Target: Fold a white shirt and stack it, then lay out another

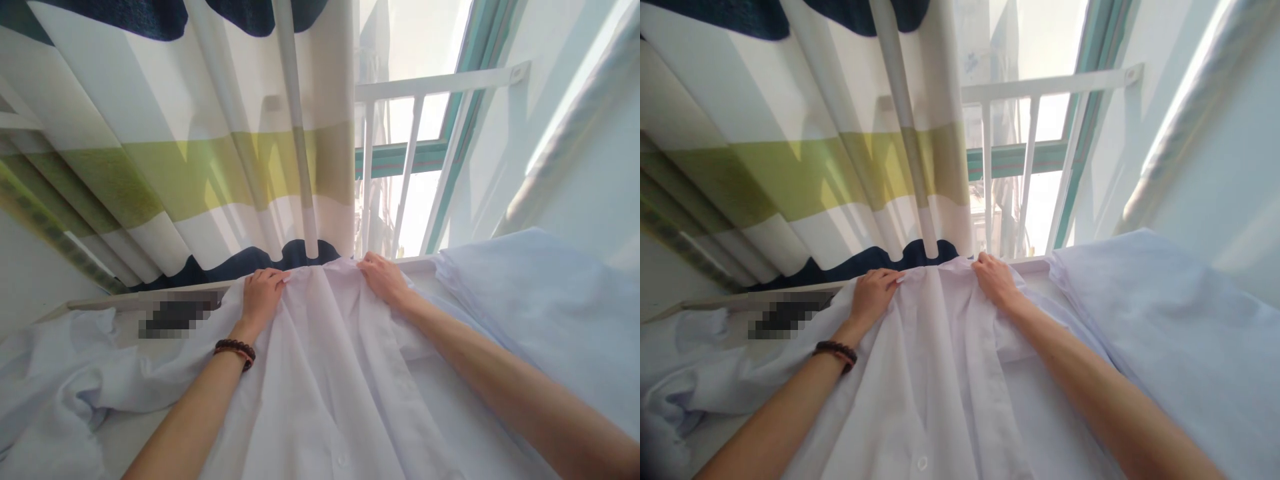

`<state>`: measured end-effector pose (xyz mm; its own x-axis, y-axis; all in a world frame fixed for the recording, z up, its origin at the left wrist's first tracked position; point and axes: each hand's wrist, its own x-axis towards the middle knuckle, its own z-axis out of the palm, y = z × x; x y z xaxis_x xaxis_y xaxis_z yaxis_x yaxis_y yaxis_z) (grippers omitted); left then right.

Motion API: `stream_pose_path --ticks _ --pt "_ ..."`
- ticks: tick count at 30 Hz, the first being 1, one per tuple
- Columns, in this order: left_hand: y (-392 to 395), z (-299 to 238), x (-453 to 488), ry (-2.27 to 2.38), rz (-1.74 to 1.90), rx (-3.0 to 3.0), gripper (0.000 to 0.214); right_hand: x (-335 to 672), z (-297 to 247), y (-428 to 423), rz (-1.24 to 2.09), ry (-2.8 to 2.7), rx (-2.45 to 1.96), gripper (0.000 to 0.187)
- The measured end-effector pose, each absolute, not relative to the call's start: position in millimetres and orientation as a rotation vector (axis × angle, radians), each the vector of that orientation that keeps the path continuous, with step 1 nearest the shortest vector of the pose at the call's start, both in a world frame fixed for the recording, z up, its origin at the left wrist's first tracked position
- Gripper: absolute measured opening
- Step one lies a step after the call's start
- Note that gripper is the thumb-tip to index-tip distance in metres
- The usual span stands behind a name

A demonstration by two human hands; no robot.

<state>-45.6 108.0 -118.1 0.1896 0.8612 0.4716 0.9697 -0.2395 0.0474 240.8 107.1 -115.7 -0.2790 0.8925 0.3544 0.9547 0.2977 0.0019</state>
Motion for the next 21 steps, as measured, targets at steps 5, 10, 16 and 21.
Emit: stream_pose_path --ticks 5,10,16,21 --pt "119.4 -106.5 -47.7 -1.739 -0.619 -2.296 0.027 246.6 -97.9 123.2 -0.26 -2.239 -1.725 0.034" --pt "145.2 -84.9 -38.5 -1.877 -0.707 -2.137 0.034 234.3 -69.6 156.4 -0.243 -2.153 -1.769 0.039" --pt "157.9 -77.8 -16.1 -1.942 -0.68 -2.167 0.041 214.1 -61.7 155.0 -0.117 -2.185 -1.734 0.033" --pt "106.5 -100.3 -3.9 -1.996 -0.479 -2.278 0.065 215.9 -83.5 104.5 -0.105 -2.174 -1.647 0.04"
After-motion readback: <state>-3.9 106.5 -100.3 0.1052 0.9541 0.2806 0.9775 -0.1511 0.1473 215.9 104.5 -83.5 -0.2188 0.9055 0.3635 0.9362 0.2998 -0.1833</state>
